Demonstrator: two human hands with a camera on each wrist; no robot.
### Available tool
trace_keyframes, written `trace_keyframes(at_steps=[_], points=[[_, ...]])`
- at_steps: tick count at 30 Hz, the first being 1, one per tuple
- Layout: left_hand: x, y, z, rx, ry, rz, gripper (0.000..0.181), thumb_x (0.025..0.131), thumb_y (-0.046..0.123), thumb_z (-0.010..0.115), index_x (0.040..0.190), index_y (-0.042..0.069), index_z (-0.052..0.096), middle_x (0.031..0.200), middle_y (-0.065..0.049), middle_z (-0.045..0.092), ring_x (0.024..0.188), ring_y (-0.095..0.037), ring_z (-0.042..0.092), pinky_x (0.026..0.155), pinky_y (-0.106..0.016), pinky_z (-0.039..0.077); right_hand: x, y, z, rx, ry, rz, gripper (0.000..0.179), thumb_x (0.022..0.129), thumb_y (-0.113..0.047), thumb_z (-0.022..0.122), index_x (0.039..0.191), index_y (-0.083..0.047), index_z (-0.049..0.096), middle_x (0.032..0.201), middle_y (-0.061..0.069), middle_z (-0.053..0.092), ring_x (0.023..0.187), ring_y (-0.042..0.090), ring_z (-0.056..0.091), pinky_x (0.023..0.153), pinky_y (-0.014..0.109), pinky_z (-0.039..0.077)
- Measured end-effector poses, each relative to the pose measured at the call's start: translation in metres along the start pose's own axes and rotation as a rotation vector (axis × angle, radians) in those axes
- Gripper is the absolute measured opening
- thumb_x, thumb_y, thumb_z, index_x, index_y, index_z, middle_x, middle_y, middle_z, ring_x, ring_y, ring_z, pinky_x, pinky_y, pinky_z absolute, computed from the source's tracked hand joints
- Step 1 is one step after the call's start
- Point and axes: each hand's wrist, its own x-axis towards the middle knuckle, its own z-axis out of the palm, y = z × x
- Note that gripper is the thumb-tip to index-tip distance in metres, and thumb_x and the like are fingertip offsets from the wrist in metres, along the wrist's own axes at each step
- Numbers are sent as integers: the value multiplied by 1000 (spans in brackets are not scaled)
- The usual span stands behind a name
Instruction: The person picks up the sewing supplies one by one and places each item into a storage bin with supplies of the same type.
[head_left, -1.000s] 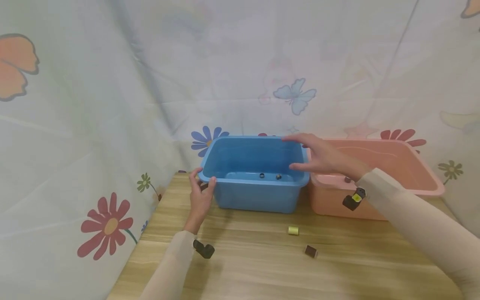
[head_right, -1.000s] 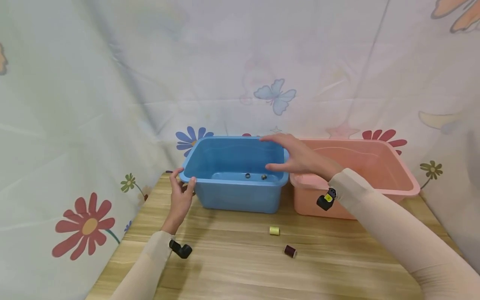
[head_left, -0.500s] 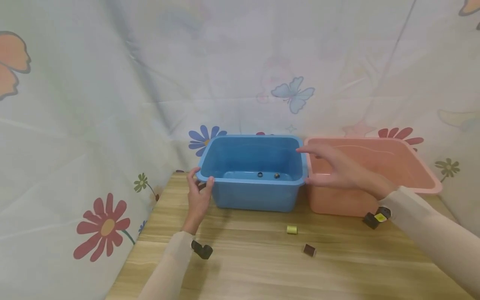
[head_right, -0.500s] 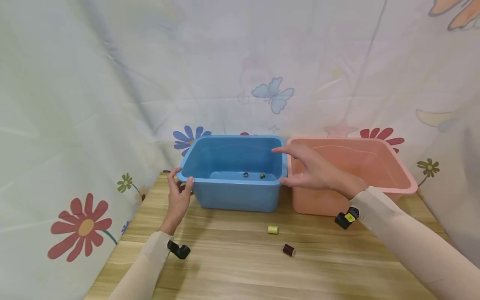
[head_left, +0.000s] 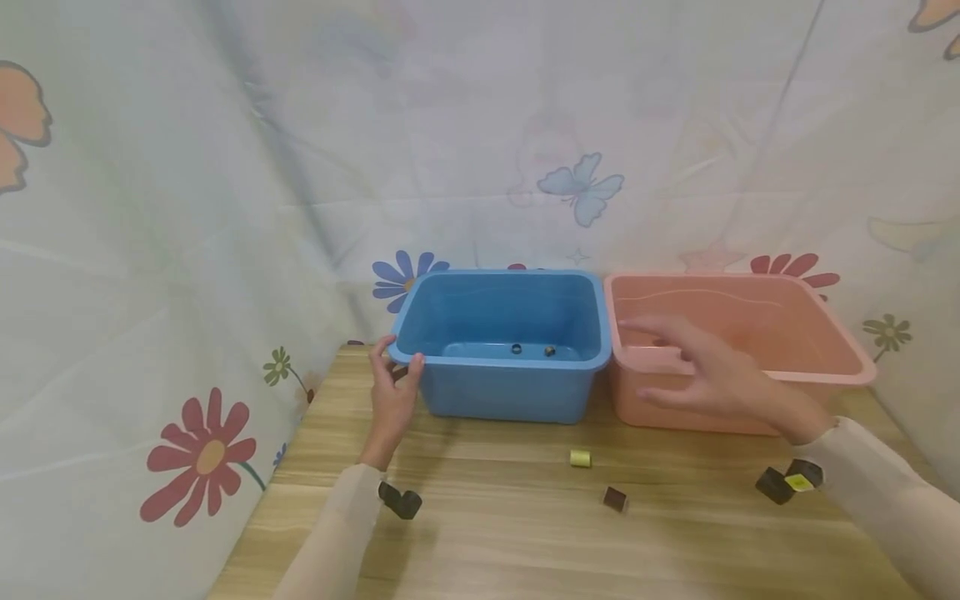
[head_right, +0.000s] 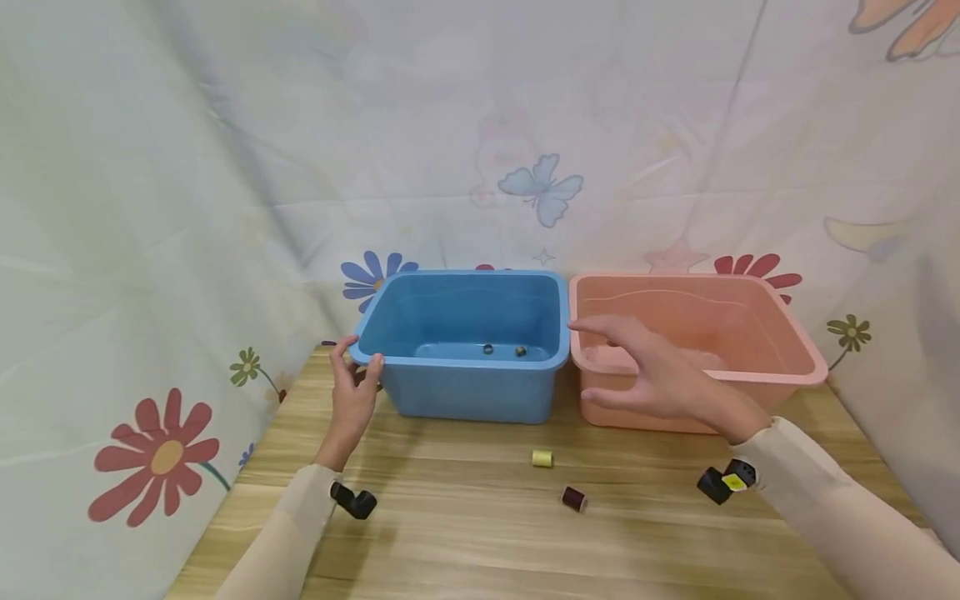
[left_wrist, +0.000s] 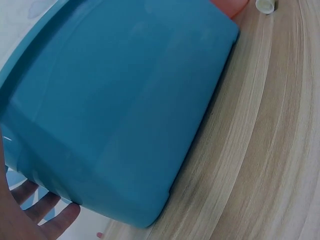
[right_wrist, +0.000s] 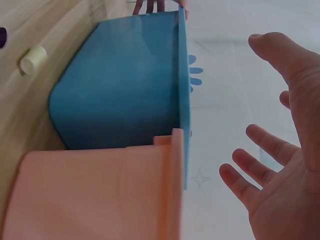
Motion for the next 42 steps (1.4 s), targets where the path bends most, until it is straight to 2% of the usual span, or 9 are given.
trace_keyframes(at_steps=[2,5,8,11,18,26,32,38,42], points=[[0,0,0,0,7,4,62,101,47,63,150,30,29,139,-19,55,122,-38,60,95,-55,50,-8,0,2,-8,3,8,85,78,-29,92,151,-30,48,149,-10,51,125,22,57,92,55,55],[0,0,0,4,12,4,61,101,46,63,150,30,29,139,-20,55,122,-39,59,95,-55,50,-16,-1,5,-37,16,-27,86,76,-29,93,151,-30,49,147,-11,53,123,19,60,94,48,55],[0,1,-1,5,9,-1,62,101,45,62,150,30,29,140,-21,54,123,-40,59,96,-55,49,-21,1,9,-28,29,-106,86,75,-24,94,150,-25,51,144,-4,58,119,16,63,93,40,56],[-1,2,0,2,8,-6,61,102,45,62,151,29,28,141,-21,54,123,-40,58,96,-55,49,-26,4,13,2,30,-149,86,75,-21,94,150,-22,51,142,1,61,115,12,65,90,35,57],[-1,1,1,1,16,-7,61,101,46,63,150,30,29,141,-21,54,121,-38,59,97,-55,49,-40,10,31,71,2,-112,86,75,-18,94,150,-14,51,138,-7,61,113,9,63,87,38,58],[-1,1,2,-17,18,-3,61,101,45,63,150,29,30,143,-26,52,121,-38,59,96,-56,49,-54,22,59,139,-15,-119,80,77,-19,93,147,-14,53,139,4,62,109,14,65,86,36,58],[1,1,1,-20,16,-2,61,101,43,63,151,29,30,143,-25,52,121,-41,59,96,-57,48,-59,26,74,125,-40,-86,76,80,-30,91,146,-16,55,135,-7,63,109,11,61,84,34,57],[2,-1,1,-18,14,-16,62,101,43,63,152,29,29,143,-22,53,122,-39,59,97,-56,47,-64,33,90,143,-58,-87,81,80,-28,91,149,-14,51,133,-3,62,107,10,61,81,36,57],[2,0,1,-17,14,-29,63,101,42,63,152,28,29,144,-22,53,122,-37,59,96,-55,48,-70,37,101,137,-80,-51,85,79,-32,90,151,-16,47,129,-6,60,106,10,59,82,36,56]])
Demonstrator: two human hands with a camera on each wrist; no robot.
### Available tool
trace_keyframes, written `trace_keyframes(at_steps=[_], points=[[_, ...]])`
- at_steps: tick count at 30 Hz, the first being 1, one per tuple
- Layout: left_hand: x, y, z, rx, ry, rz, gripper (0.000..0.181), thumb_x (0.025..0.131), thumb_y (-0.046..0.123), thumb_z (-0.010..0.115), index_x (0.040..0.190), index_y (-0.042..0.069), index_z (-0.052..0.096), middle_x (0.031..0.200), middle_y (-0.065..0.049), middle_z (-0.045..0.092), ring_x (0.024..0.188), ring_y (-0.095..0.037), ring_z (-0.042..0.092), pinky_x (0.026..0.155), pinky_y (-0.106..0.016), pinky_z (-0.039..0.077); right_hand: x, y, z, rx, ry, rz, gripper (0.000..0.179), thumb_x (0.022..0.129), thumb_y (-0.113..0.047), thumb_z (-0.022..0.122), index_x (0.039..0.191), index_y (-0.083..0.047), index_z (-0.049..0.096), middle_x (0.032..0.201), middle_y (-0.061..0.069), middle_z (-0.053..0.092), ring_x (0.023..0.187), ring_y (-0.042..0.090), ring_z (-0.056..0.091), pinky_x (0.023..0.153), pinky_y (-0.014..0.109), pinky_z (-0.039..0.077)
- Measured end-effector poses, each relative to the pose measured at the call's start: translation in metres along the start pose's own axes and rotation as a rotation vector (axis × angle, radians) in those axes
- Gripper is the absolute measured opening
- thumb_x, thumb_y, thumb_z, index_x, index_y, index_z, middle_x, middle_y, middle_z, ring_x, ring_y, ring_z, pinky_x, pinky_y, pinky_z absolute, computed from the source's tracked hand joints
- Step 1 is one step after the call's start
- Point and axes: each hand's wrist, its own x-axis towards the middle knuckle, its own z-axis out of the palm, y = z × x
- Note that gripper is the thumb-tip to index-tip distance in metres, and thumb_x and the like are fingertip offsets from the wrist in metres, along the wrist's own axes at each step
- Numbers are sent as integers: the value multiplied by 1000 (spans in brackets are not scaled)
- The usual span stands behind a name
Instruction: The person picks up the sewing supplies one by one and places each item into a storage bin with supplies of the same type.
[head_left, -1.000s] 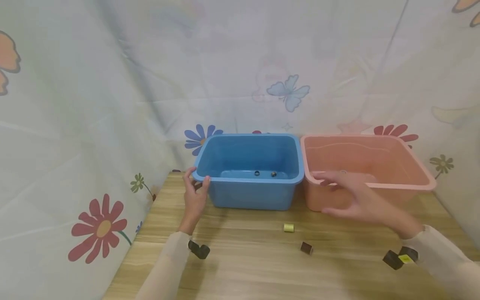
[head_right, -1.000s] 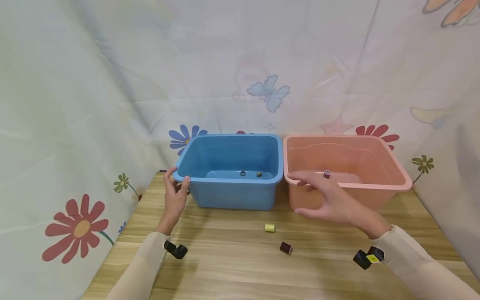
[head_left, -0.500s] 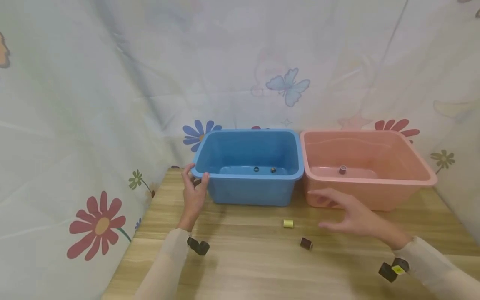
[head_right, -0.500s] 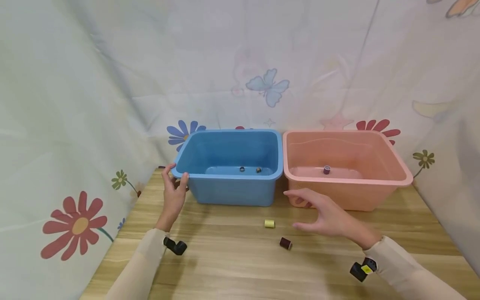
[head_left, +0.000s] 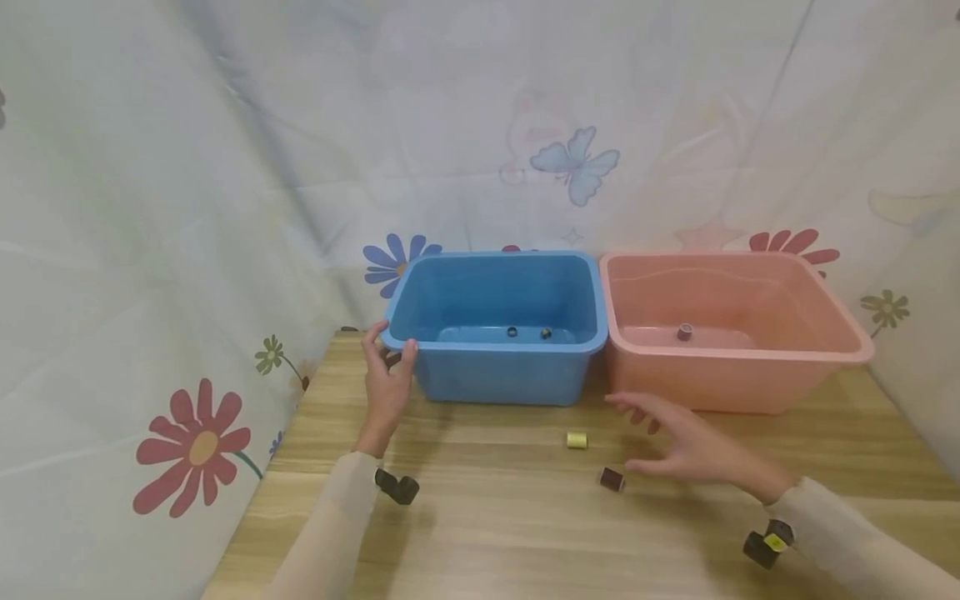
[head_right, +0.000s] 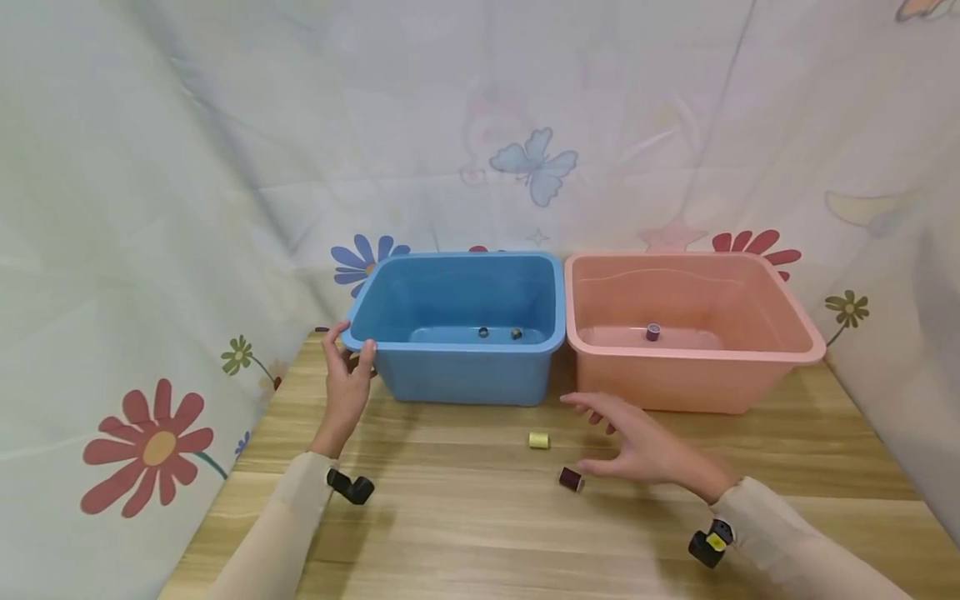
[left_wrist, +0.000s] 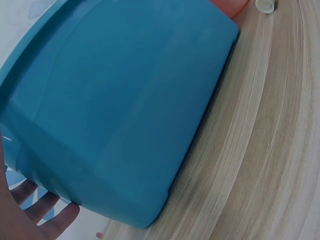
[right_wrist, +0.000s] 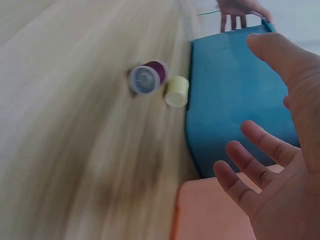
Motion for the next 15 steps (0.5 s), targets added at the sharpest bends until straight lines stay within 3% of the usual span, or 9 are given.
trace_keyframes(at_steps=[5,10,15], points=[[0,4,0,-8,-8,-35,63,102,38,62,153,25,27,146,-26,50,125,-40,57,97,-56,48,-3,6,12,8,-26,40,86,80,-35,90,151,-17,46,127,-7,58,106,18,59,84,39,55],[-1,8,-1,-6,-17,-35,63,103,31,61,155,19,26,148,-31,47,127,-45,55,97,-59,47,-5,9,21,19,-30,42,84,81,-37,89,150,-12,47,122,3,62,104,25,60,85,43,55],[-1,5,-1,3,-7,-10,62,103,37,62,153,25,28,147,-25,50,124,-40,57,95,-56,49,-9,12,29,30,-47,85,84,80,-41,89,148,-11,49,124,5,62,111,26,60,92,47,52]])
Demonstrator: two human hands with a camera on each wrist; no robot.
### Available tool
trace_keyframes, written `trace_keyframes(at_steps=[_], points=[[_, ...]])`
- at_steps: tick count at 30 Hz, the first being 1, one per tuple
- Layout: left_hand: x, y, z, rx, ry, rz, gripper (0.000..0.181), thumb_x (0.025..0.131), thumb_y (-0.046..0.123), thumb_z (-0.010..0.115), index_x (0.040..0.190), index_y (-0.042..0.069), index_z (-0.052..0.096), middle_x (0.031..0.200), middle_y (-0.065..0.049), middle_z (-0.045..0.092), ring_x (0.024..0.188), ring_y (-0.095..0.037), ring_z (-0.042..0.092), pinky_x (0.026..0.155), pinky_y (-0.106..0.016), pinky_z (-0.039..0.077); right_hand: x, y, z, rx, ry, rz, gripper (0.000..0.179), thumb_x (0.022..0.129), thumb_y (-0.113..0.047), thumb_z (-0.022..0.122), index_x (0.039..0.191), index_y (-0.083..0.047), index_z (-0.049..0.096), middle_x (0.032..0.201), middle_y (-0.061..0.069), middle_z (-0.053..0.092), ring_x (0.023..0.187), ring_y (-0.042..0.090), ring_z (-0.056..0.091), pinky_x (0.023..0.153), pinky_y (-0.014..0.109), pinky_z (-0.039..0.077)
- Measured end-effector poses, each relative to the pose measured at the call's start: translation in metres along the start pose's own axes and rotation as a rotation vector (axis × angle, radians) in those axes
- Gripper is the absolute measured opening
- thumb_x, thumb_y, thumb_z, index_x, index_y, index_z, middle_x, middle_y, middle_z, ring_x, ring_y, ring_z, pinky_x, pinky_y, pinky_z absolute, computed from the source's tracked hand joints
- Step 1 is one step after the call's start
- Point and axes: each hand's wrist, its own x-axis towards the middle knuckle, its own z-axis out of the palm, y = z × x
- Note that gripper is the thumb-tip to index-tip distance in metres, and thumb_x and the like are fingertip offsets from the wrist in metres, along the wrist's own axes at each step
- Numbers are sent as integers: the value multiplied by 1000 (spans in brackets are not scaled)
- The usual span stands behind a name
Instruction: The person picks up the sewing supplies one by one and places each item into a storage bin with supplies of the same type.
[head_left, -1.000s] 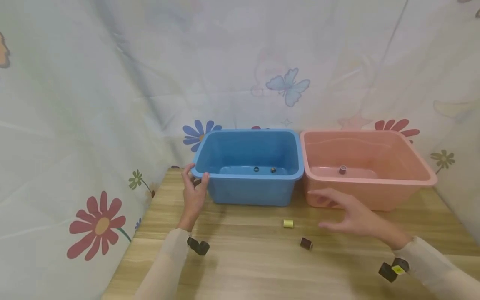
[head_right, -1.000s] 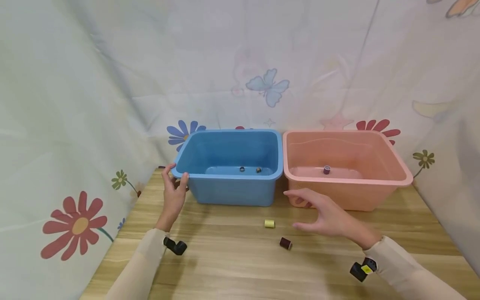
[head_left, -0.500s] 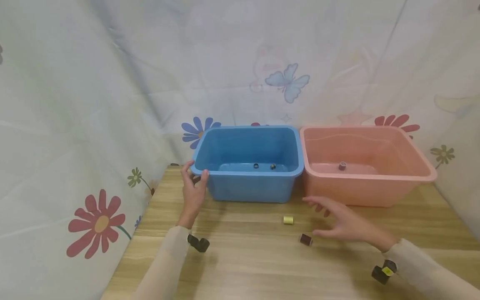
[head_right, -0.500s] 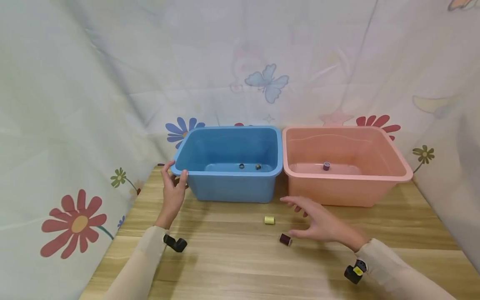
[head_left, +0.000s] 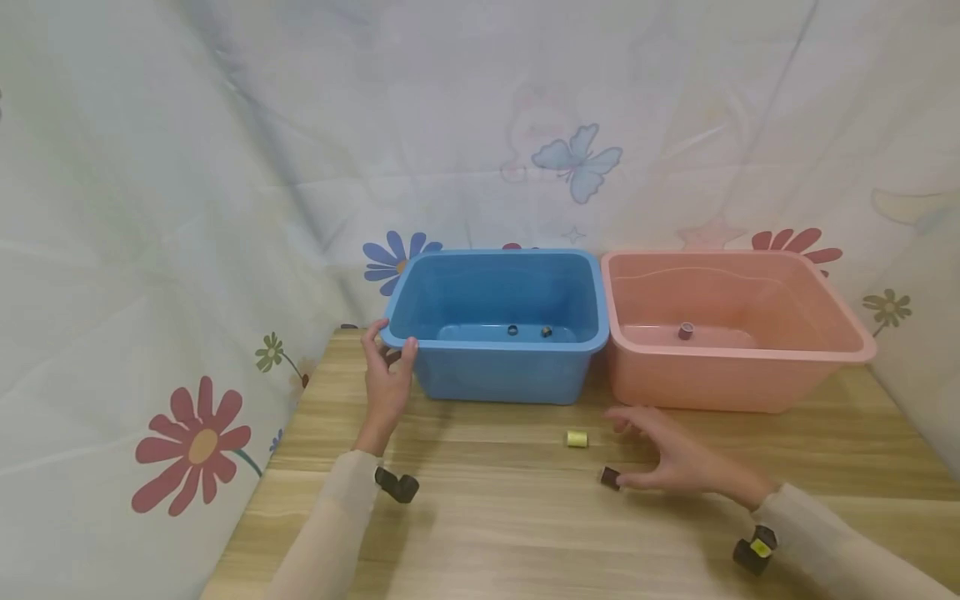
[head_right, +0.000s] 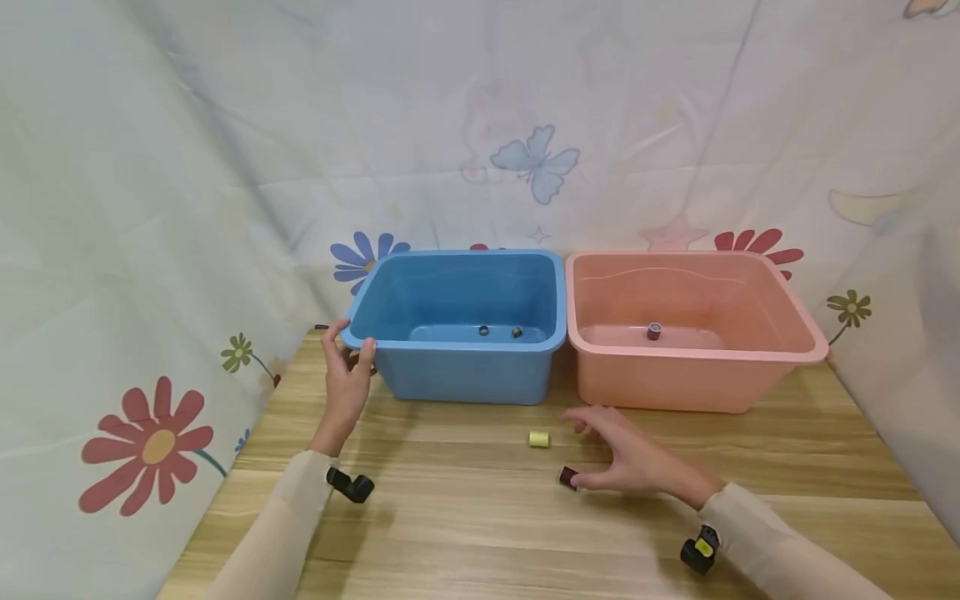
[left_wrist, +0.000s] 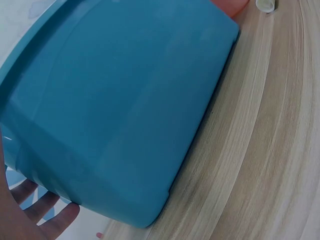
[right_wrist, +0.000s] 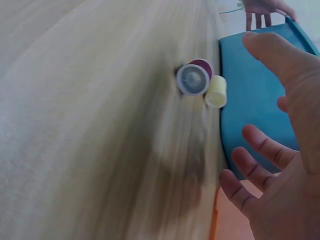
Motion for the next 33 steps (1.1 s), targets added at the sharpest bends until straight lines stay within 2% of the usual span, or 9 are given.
trace_keyframes(at_steps=[3,7,13,24,28,33], points=[[0,-2,0,10,7,19,62,102,42,62,152,29,29,146,-22,51,122,-37,59,94,-56,50,-2,3,5,-4,-13,11,83,78,-40,90,145,-11,52,126,5,62,114,26,58,95,45,50],[0,-4,1,17,11,43,62,101,46,62,151,31,29,145,-21,52,121,-36,60,93,-57,51,-4,6,12,-27,-40,19,78,77,-40,90,142,-15,56,125,2,60,112,22,55,92,43,49],[1,-5,2,18,10,38,62,101,49,62,151,33,29,145,-21,52,120,-34,60,93,-56,51,-7,8,18,-34,-78,43,69,77,-40,90,136,-20,60,126,-5,55,111,20,54,89,44,50],[1,-7,1,10,6,37,63,100,49,62,151,32,29,143,-21,53,121,-35,59,93,-57,50,-7,11,21,-95,-61,-8,48,78,-34,90,121,-30,69,118,-12,58,111,11,48,93,44,45],[1,-7,1,6,-6,13,63,102,45,61,152,31,27,146,-21,51,123,-36,57,96,-57,49,-7,11,22,-101,-62,-6,42,79,-34,89,116,-33,70,118,-12,56,112,12,47,93,45,43],[4,-6,1,5,-20,-10,65,104,34,60,156,23,23,149,-26,47,127,-41,55,98,-59,48,-8,13,23,-100,-59,-3,38,80,-37,88,113,-36,70,117,-14,56,113,12,46,93,45,43]])
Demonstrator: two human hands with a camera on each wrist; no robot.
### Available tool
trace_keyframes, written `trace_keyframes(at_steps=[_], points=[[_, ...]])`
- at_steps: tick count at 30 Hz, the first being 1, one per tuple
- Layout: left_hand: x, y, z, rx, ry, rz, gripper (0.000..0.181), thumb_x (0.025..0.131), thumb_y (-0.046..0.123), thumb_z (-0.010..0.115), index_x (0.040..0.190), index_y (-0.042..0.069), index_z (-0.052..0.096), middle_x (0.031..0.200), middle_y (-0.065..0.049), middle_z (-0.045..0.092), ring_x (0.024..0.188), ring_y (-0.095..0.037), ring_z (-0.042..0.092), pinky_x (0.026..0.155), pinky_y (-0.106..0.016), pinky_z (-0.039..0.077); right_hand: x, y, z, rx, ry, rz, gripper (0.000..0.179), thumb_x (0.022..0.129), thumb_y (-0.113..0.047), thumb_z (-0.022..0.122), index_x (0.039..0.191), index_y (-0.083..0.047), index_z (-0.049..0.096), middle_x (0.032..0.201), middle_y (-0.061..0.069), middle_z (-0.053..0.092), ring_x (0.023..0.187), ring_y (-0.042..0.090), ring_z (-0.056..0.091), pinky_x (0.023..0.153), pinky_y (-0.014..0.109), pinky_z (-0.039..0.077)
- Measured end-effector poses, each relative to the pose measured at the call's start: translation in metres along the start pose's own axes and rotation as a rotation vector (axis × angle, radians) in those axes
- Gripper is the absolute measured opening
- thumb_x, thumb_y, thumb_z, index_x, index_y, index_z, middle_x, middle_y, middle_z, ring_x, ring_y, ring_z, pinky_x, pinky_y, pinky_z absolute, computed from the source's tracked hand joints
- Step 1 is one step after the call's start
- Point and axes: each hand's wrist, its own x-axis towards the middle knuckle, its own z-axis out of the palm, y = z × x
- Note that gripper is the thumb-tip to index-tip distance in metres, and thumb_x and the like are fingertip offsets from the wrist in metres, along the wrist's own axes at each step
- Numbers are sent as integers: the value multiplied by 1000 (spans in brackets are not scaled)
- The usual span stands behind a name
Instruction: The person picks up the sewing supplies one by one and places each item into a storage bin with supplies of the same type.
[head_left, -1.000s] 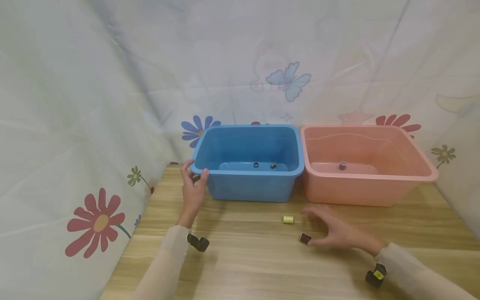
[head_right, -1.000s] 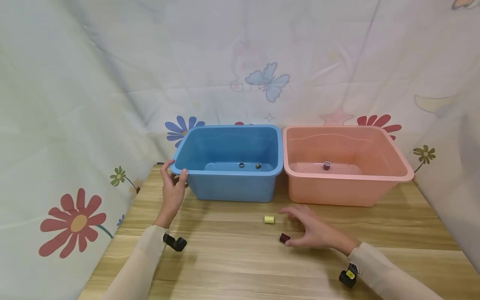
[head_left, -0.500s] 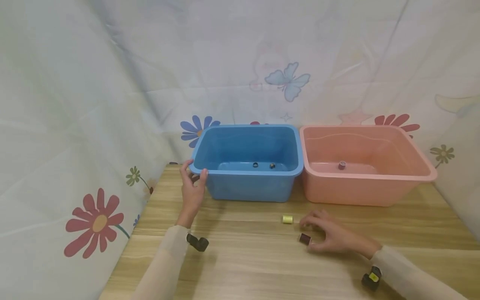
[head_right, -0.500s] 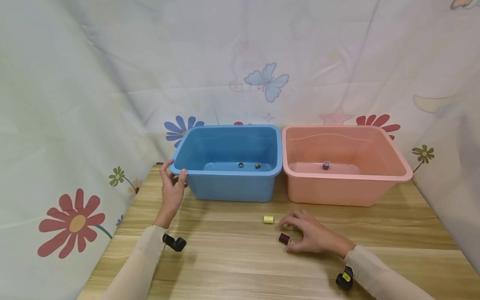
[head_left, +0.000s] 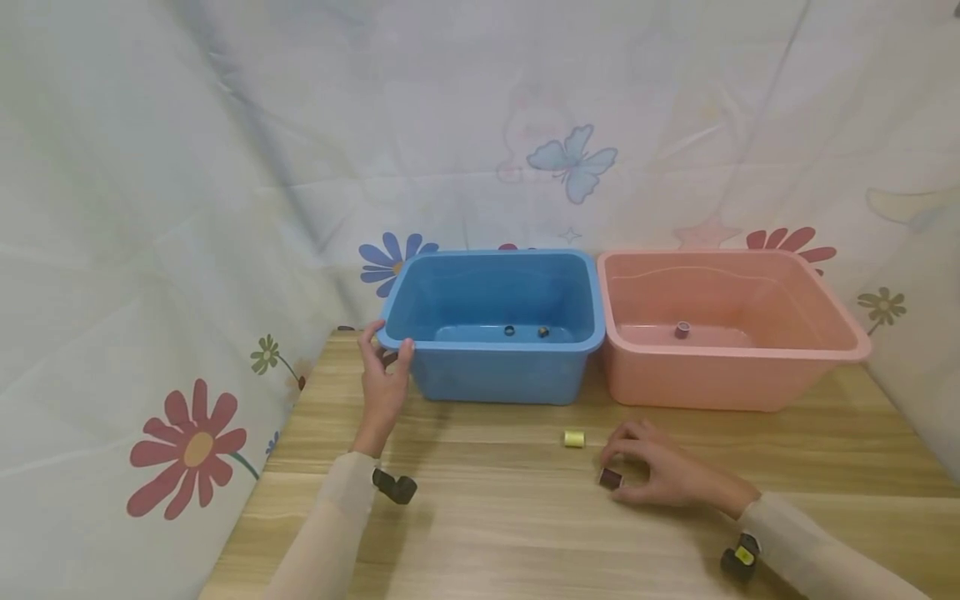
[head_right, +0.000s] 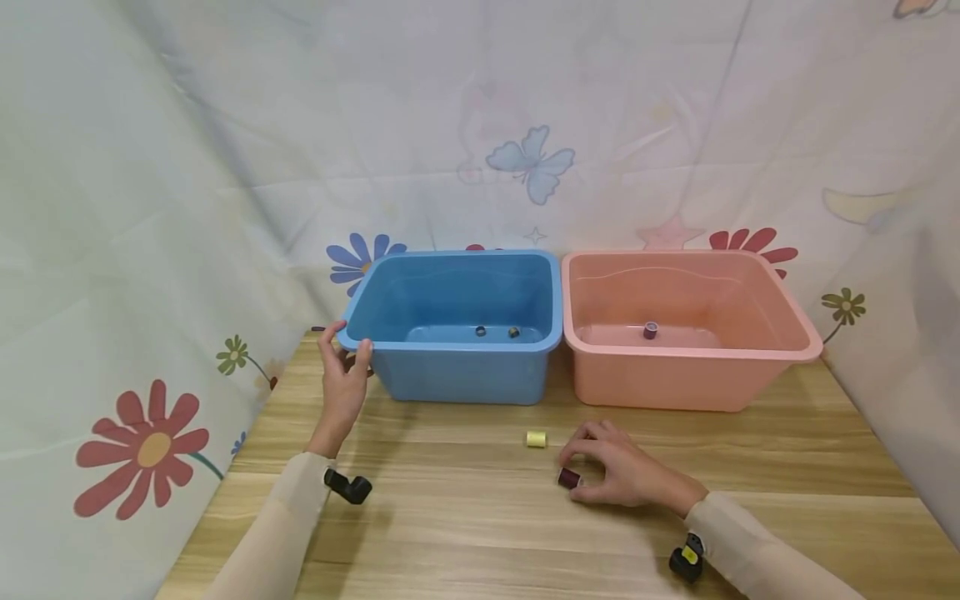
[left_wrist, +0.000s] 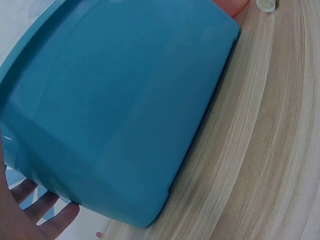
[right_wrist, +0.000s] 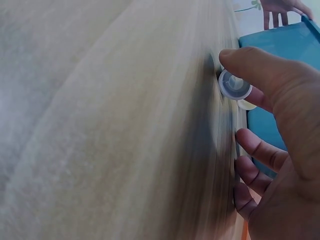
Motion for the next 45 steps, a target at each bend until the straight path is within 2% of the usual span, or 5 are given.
trace_keyframes(at_steps=[3,11,27,34,45], points=[[0,0,-1,10,0,-4,66,104,33,60,157,22,22,150,-27,46,127,-41,55,98,-59,48,0,1,0,1,1,2,37,80,-38,88,112,-36,70,117,-14,56,113,12,46,93,45,43],[-2,1,0,11,19,15,64,101,47,62,152,33,27,148,-21,50,124,-36,58,96,-58,49,0,1,0,10,-9,8,35,81,-37,88,111,-36,70,116,-14,56,113,12,46,93,45,43],[-3,0,0,8,26,40,64,100,51,62,151,32,29,145,-21,51,121,-36,59,94,-58,50,1,5,2,0,15,-38,35,80,-38,89,110,-35,70,115,-14,57,112,12,47,93,43,43],[-3,4,-1,14,3,37,63,101,50,60,152,33,27,147,-21,49,123,-36,57,95,-60,48,1,5,1,1,13,-33,35,80,-38,89,110,-35,70,115,-14,57,112,13,47,93,44,43],[-4,1,0,16,21,33,63,100,50,62,151,33,29,146,-21,51,123,-37,58,95,-59,49,1,2,-1,34,10,-24,36,81,-38,88,112,-33,70,115,-18,57,110,10,48,93,42,43]])
